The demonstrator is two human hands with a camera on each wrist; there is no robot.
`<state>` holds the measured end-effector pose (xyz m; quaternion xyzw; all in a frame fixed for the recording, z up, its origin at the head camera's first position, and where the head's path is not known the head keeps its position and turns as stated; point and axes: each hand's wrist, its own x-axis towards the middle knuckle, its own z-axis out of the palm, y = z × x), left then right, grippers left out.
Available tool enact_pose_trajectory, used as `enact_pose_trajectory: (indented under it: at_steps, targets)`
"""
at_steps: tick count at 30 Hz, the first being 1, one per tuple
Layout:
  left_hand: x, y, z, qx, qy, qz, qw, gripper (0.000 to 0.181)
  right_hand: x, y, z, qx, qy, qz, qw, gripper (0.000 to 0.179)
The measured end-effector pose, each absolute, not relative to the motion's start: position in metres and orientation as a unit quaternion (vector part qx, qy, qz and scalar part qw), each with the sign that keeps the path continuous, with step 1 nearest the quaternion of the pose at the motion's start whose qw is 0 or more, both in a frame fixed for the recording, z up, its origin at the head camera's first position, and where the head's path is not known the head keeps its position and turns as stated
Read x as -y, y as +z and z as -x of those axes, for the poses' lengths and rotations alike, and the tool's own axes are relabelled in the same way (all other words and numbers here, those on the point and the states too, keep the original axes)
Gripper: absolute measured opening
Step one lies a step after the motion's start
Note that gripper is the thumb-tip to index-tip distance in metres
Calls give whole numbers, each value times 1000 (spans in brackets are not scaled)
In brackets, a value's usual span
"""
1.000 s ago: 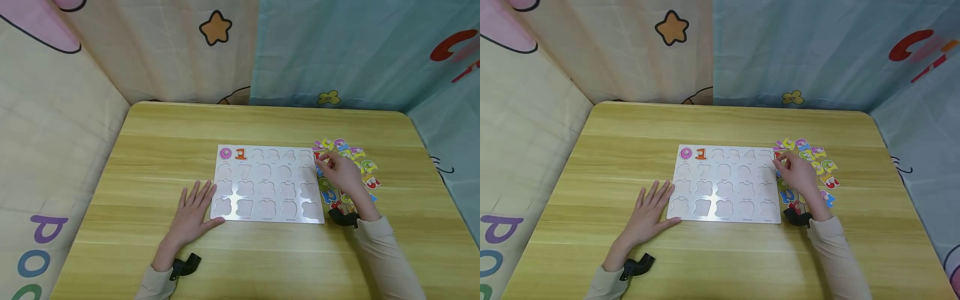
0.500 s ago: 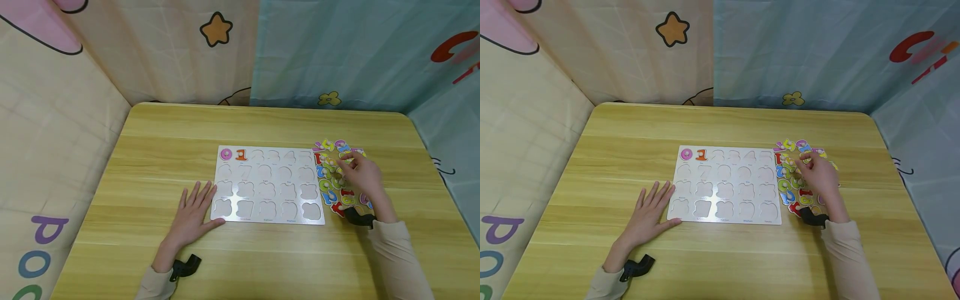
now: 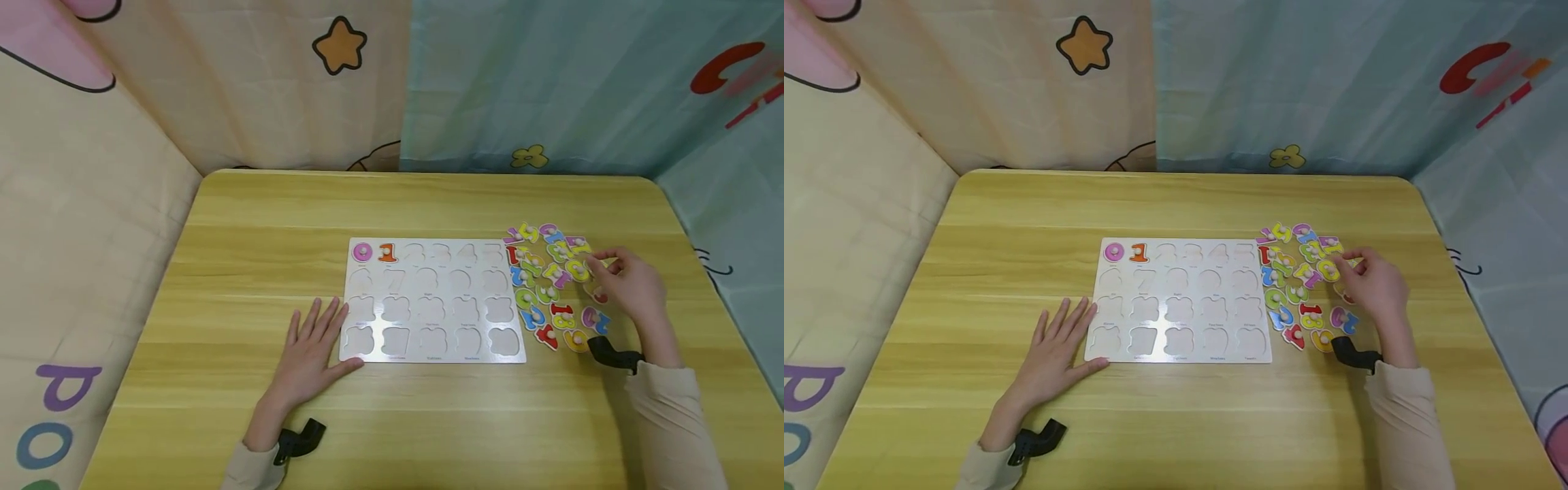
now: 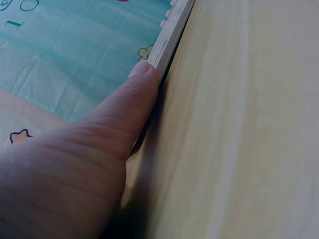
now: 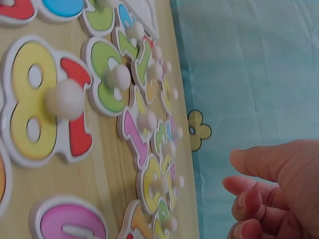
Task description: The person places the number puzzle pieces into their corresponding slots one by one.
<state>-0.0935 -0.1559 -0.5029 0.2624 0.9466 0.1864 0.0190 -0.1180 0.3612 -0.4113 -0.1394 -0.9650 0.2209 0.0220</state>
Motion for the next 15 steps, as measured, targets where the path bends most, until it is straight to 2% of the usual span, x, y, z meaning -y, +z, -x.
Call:
enact_pose_trajectory:
  at_steps: [15]
  targets:
    - [160,-501,93,-947,195,-256,6,92,-376,-412,93,969,199,142,39,40]
